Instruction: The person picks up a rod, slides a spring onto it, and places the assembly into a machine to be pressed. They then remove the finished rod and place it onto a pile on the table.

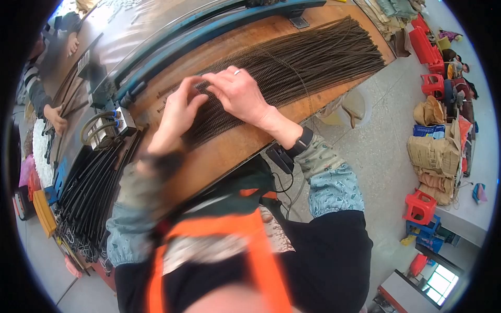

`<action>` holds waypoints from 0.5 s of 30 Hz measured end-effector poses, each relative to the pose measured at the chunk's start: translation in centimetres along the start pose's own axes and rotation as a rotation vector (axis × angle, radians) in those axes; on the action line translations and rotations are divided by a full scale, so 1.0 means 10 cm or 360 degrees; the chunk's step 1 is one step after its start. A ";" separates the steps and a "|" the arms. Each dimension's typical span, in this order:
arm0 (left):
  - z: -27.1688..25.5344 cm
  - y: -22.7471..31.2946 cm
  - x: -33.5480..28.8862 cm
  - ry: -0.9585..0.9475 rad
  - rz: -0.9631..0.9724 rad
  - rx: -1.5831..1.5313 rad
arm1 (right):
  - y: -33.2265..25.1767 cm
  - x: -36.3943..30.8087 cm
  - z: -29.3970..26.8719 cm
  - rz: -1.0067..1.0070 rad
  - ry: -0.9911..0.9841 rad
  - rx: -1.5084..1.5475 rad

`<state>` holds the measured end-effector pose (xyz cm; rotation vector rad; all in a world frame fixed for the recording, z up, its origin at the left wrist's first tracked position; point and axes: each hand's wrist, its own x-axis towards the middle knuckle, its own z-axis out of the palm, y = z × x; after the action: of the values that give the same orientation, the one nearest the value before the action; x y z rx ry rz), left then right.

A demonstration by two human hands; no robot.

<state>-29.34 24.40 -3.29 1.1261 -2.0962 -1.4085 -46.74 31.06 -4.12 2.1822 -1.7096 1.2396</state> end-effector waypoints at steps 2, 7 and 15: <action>0.06 0.02 -0.03 0.0139 0.0213 0.0234 | -0.07 -0.03 0.02 0.0034 0.0038 0.0331; 0.02 -0.15 -0.10 0.0429 0.0645 0.0890 | 0.00 0.05 -0.28 0.0096 0.0365 0.0131; -0.17 -0.01 -0.50 0.0395 0.0821 0.1107 | 0.62 -0.14 -0.25 0.0173 -0.0240 -0.0513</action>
<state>-25.11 27.33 -2.05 0.8106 -2.4962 -0.2879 -53.30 31.20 -5.74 2.0581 -1.9496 0.7661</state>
